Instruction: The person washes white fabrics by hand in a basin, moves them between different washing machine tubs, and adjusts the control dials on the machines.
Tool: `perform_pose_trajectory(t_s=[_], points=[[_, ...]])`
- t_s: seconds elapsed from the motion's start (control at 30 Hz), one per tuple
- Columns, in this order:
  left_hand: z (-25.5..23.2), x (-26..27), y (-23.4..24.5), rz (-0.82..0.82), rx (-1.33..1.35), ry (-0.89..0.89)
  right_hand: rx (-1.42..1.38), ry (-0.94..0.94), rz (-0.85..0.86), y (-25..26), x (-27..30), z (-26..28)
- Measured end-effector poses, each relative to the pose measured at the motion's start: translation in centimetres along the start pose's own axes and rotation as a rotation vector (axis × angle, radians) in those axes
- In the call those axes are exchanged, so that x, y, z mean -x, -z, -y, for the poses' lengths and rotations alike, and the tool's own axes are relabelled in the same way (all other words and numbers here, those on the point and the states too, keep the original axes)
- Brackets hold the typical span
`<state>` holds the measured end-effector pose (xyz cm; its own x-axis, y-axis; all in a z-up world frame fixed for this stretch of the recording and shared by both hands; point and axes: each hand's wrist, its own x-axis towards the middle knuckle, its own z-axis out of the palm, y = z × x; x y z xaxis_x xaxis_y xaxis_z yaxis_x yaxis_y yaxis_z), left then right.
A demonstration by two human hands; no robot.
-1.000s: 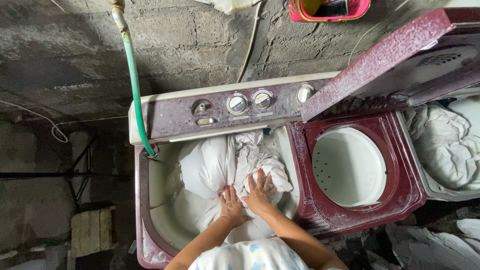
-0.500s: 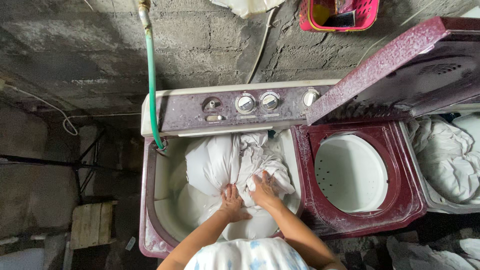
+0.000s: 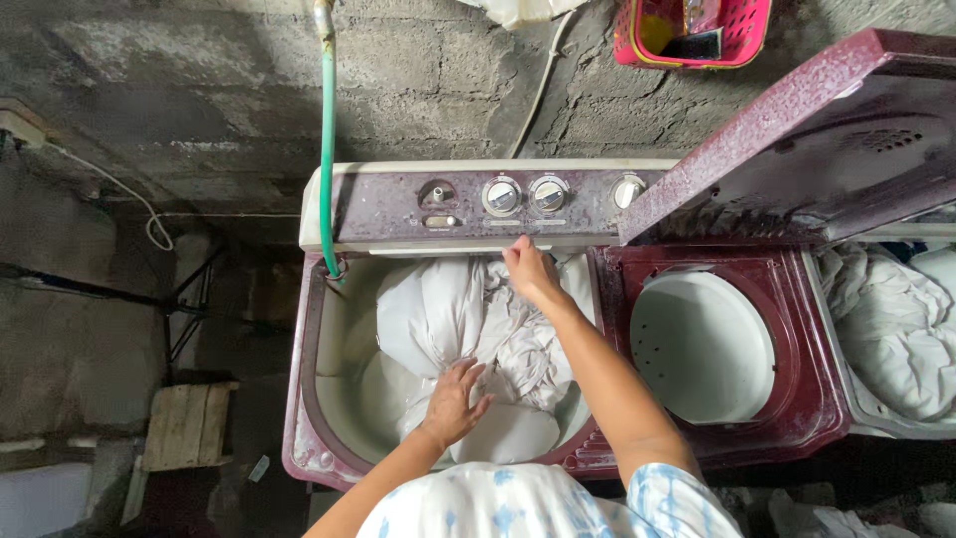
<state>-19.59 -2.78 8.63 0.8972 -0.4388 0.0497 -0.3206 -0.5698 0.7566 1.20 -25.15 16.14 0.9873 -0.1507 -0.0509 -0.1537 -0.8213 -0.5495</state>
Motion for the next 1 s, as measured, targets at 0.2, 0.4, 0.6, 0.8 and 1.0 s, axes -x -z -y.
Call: perform_pose_trajectory(t_s=[0.2, 0.4, 0.6, 0.8, 1.0], points=[[-0.5, 0.7, 1.9, -0.076, -0.011, -0.142, -0.429, -0.204, 0.037, 1.8, -4.2, 4.9], [-0.5, 0.6, 1.7, -0.029, -0.006, -0.126, -0.432, -0.267, 0.032, 4.0, -5.4, 8.2], [0.1, 0.6, 1.1, -0.057, 0.002, -0.160, -0.324, -0.281, 0.066, 4.8, -5.7, 9.1], [0.2, 0.3, 0.8, -0.051, 0.003, -0.163, 0.182, -0.020, -0.017, 5.0, -6.1, 8.6], [0.3, 0.3, 0.7, -0.042, 0.006, -0.159, 0.383, 0.129, -0.004, 3.8, -7.5, 7.1]])
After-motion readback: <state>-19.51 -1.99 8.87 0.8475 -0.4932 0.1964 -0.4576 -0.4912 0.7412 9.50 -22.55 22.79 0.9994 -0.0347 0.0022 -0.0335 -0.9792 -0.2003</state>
